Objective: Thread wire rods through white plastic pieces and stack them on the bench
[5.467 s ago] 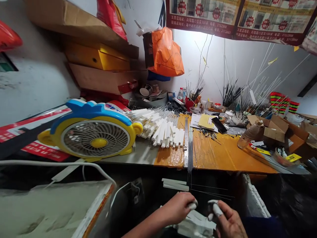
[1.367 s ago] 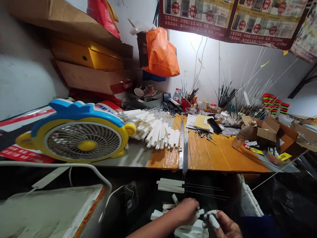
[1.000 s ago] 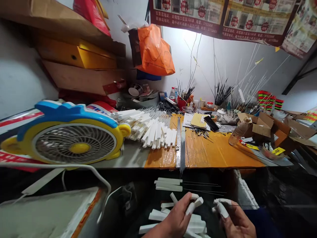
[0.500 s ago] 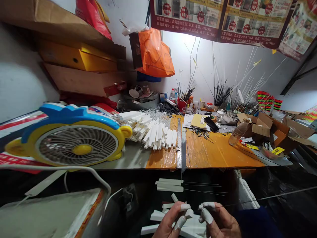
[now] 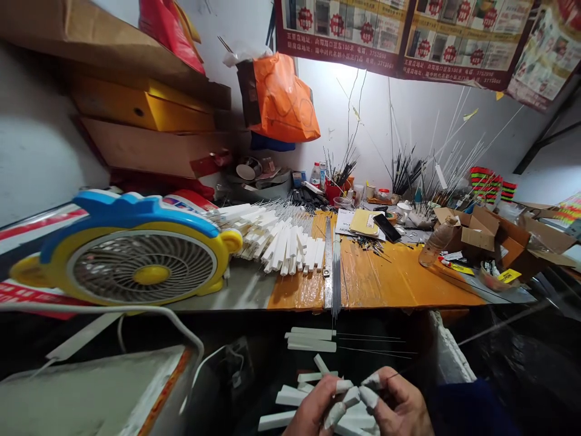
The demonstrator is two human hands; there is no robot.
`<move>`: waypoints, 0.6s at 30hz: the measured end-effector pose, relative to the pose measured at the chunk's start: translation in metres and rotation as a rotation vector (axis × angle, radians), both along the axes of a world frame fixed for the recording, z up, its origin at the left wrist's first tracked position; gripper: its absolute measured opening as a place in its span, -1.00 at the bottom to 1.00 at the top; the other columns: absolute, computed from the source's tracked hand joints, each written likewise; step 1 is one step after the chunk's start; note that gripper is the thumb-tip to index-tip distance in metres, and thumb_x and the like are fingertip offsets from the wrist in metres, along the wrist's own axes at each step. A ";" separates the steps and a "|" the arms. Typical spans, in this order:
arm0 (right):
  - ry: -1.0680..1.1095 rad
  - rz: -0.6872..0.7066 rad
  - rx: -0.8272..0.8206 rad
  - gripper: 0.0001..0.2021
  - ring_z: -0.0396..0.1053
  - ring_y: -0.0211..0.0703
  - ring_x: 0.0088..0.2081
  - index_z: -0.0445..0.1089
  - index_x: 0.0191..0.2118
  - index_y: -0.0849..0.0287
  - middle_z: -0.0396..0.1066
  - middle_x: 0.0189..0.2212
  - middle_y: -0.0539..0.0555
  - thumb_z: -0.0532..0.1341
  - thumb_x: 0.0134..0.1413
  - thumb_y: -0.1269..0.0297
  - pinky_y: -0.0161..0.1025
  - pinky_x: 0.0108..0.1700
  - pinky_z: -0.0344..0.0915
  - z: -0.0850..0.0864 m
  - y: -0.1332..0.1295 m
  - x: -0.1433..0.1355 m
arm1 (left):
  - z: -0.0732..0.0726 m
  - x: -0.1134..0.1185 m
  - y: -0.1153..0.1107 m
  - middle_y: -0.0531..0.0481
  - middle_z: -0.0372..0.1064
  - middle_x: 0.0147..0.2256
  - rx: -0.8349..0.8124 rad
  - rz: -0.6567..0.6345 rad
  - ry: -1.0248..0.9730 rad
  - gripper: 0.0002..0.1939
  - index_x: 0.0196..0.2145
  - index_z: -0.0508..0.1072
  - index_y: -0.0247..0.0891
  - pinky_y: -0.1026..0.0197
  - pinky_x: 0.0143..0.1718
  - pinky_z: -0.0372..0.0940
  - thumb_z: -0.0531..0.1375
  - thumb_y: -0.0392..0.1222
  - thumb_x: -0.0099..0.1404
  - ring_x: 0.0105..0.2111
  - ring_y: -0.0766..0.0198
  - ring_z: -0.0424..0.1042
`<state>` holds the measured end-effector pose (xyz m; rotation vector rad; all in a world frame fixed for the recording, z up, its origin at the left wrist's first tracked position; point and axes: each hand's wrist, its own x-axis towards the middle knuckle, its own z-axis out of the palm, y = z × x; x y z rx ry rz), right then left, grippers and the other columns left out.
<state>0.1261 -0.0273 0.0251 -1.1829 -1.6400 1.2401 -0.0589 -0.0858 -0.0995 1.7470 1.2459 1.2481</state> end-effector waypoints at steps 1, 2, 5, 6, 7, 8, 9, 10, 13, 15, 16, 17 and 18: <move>0.018 -0.014 0.002 -0.74 0.34 -0.16 -0.51 0.58 -0.54 0.09 0.46 -0.58 0.01 0.40 -0.07 0.01 -0.31 -0.44 0.30 0.001 0.003 0.002 | 0.003 -0.001 0.000 -0.12 0.40 -0.24 -0.003 0.011 0.014 -0.48 0.01 0.43 -0.12 0.17 -0.22 0.35 -0.16 0.22 0.52 -0.31 0.13 0.37; 0.041 -0.036 0.005 -0.74 0.34 -0.14 -0.48 0.58 -0.51 0.09 0.46 -0.54 0.02 0.39 -0.06 0.00 -0.29 -0.43 0.30 0.001 0.005 0.004 | 0.007 -0.003 0.000 -0.12 0.39 -0.24 -0.007 0.023 0.029 -0.49 0.00 0.42 -0.13 0.18 -0.21 0.34 -0.17 0.21 0.53 -0.31 0.14 0.37; 0.100 -0.058 -0.013 -0.76 0.34 -0.10 -0.44 0.56 -0.50 0.10 0.44 -0.53 0.03 0.36 -0.05 0.03 -0.27 -0.42 0.29 -0.006 0.005 0.003 | 0.025 -0.008 -0.001 -0.10 0.38 -0.27 -0.008 0.009 0.067 -0.53 -0.08 0.41 -0.15 0.21 -0.20 0.32 -0.15 0.17 0.54 -0.30 0.15 0.37; 0.101 -0.038 -0.027 -0.76 0.32 -0.12 -0.45 0.53 -0.54 0.10 0.41 -0.56 0.01 0.37 -0.07 0.05 -0.28 -0.42 0.27 -0.010 0.004 0.001 | 0.031 -0.009 -0.002 -0.09 0.37 -0.28 -0.020 -0.007 0.077 -0.55 -0.11 0.40 -0.16 0.22 -0.20 0.31 -0.14 0.15 0.54 -0.30 0.16 0.37; 0.099 -0.012 -0.041 -0.76 0.29 -0.14 -0.48 0.51 -0.57 0.11 0.37 -0.59 -0.01 0.36 -0.08 0.07 -0.28 -0.43 0.25 -0.014 0.002 -0.002 | 0.036 -0.010 -0.003 -0.08 0.36 -0.29 -0.034 -0.021 0.084 -0.56 -0.14 0.40 -0.16 0.22 -0.21 0.31 -0.14 0.15 0.54 -0.30 0.15 0.37; 0.095 0.013 -0.054 -0.76 0.26 -0.17 -0.51 0.49 -0.60 0.11 0.33 -0.62 -0.03 0.36 -0.09 0.09 -0.29 -0.44 0.22 -0.017 0.001 -0.005 | 0.040 -0.011 -0.004 -0.08 0.36 -0.30 -0.056 -0.028 0.088 -0.57 -0.16 0.39 -0.16 0.22 -0.23 0.31 -0.13 0.14 0.54 -0.30 0.15 0.37; 0.092 0.021 -0.068 -0.75 0.23 -0.20 -0.53 0.49 -0.61 0.12 0.30 -0.63 -0.05 0.36 -0.09 0.08 -0.30 -0.46 0.20 -0.020 0.000 -0.006 | 0.043 -0.012 -0.005 -0.08 0.35 -0.30 -0.075 -0.029 0.088 -0.57 -0.17 0.39 -0.16 0.23 -0.24 0.31 -0.13 0.14 0.54 -0.31 0.16 0.37; 0.096 0.013 -0.090 -0.73 0.20 -0.22 -0.55 0.50 -0.60 0.12 0.29 -0.64 -0.06 0.36 -0.08 0.06 -0.31 -0.49 0.16 -0.022 0.000 -0.006 | 0.046 -0.013 -0.005 -0.07 0.36 -0.30 -0.086 -0.024 0.085 -0.56 -0.17 0.39 -0.16 0.23 -0.24 0.31 -0.13 0.15 0.53 -0.31 0.16 0.37; 0.141 -0.058 -0.178 -0.67 0.12 -0.27 -0.61 0.50 -0.51 0.12 0.28 -0.64 -0.08 0.37 -0.09 -0.07 -0.34 -0.58 0.06 -0.026 0.002 -0.004 | 0.050 -0.016 -0.007 -0.04 0.40 -0.29 -0.122 -0.003 0.067 -0.57 -0.18 0.41 -0.15 0.23 -0.21 0.30 -0.09 0.17 0.52 -0.31 0.17 0.37; 0.148 -0.072 -0.179 -0.63 0.12 -0.27 -0.62 0.48 -0.51 0.12 0.27 -0.63 -0.08 0.37 -0.09 -0.12 -0.34 -0.59 0.06 -0.028 0.001 -0.004 | 0.051 -0.017 -0.007 -0.03 0.42 -0.26 -0.171 0.003 0.073 -0.62 -0.17 0.42 -0.13 0.24 -0.18 0.29 -0.06 0.12 0.53 -0.28 0.18 0.38; 0.136 -0.057 -0.152 -0.63 0.13 -0.26 -0.60 0.48 -0.53 0.13 0.26 -0.64 -0.07 0.37 -0.09 -0.11 -0.34 -0.58 0.09 -0.030 0.000 -0.005 | 0.052 -0.018 -0.007 -0.03 0.42 -0.26 -0.183 -0.003 0.079 -0.64 -0.17 0.42 -0.14 0.24 -0.18 0.29 -0.04 0.10 0.53 -0.27 0.17 0.38; 0.121 -0.036 -0.124 -0.63 0.15 -0.25 -0.59 0.48 -0.56 0.13 0.26 -0.64 -0.06 0.37 -0.09 -0.10 -0.33 -0.56 0.11 -0.033 -0.001 -0.007 | 0.053 -0.018 -0.007 -0.03 0.41 -0.27 -0.176 -0.016 0.082 -0.65 -0.18 0.42 -0.14 0.24 -0.21 0.28 -0.04 0.10 0.53 -0.28 0.17 0.38; 0.112 -0.014 -0.107 -0.62 0.15 -0.25 -0.58 0.48 -0.58 0.14 0.26 -0.65 -0.06 0.37 -0.09 -0.09 -0.33 -0.55 0.13 -0.035 -0.001 -0.009 | 0.055 -0.018 -0.007 -0.03 0.40 -0.29 -0.161 -0.027 0.082 -0.64 -0.20 0.41 -0.15 0.24 -0.23 0.28 -0.04 0.10 0.52 -0.30 0.17 0.38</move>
